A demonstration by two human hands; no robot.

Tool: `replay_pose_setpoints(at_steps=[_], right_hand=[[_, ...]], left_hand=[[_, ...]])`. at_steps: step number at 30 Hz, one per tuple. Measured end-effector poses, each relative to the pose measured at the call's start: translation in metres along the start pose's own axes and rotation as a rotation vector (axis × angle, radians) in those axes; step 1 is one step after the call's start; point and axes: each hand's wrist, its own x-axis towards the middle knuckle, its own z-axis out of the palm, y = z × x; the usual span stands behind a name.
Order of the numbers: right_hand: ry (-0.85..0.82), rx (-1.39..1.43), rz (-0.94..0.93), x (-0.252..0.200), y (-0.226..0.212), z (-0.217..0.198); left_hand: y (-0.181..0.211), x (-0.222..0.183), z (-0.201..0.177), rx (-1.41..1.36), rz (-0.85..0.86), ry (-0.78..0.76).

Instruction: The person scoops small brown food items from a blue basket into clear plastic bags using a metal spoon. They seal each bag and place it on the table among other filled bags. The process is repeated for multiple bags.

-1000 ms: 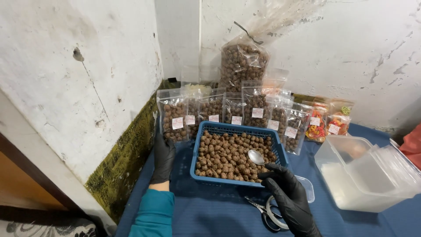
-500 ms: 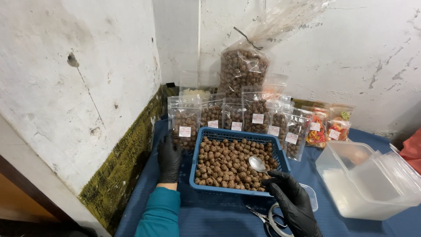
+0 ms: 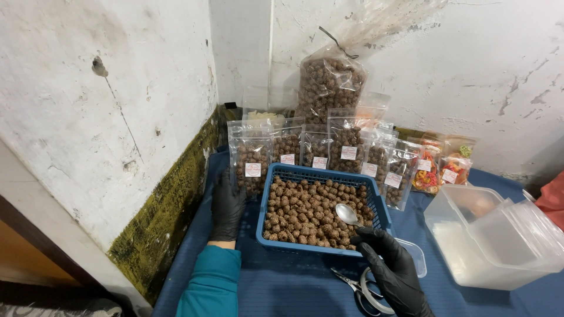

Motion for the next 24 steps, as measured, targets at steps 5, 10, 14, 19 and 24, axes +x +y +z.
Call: replay_pose_setpoints(at_steps=[5,10,14,19,24], right_hand=[[-0.045,-0.206,-0.087,0.005,-0.015,-0.010],[-0.167,-0.638,-0.194,0.015,-0.056,-0.027],[-0.187,-1.268,-0.129,0.037,-0.045,-0.079],[0.051,-1.745,-0.326,0.076,0.027,-0.230],[0.289,-2.095,-0.081,0.087,0.070,-0.333]], left_hand=[[0.083,-0.019,-0.046,-0.183,0.252,0.101],[0.142,-0.073,-0.066,-0.270,0.346,-0.085],[0.151,-0.104,-0.042,-0.051,0.431,-0.068],[0.123,-0.123,0.002,0.124,0.523,0.068],[0.113,-0.122,0.010,0.158,0.542,0.029]])
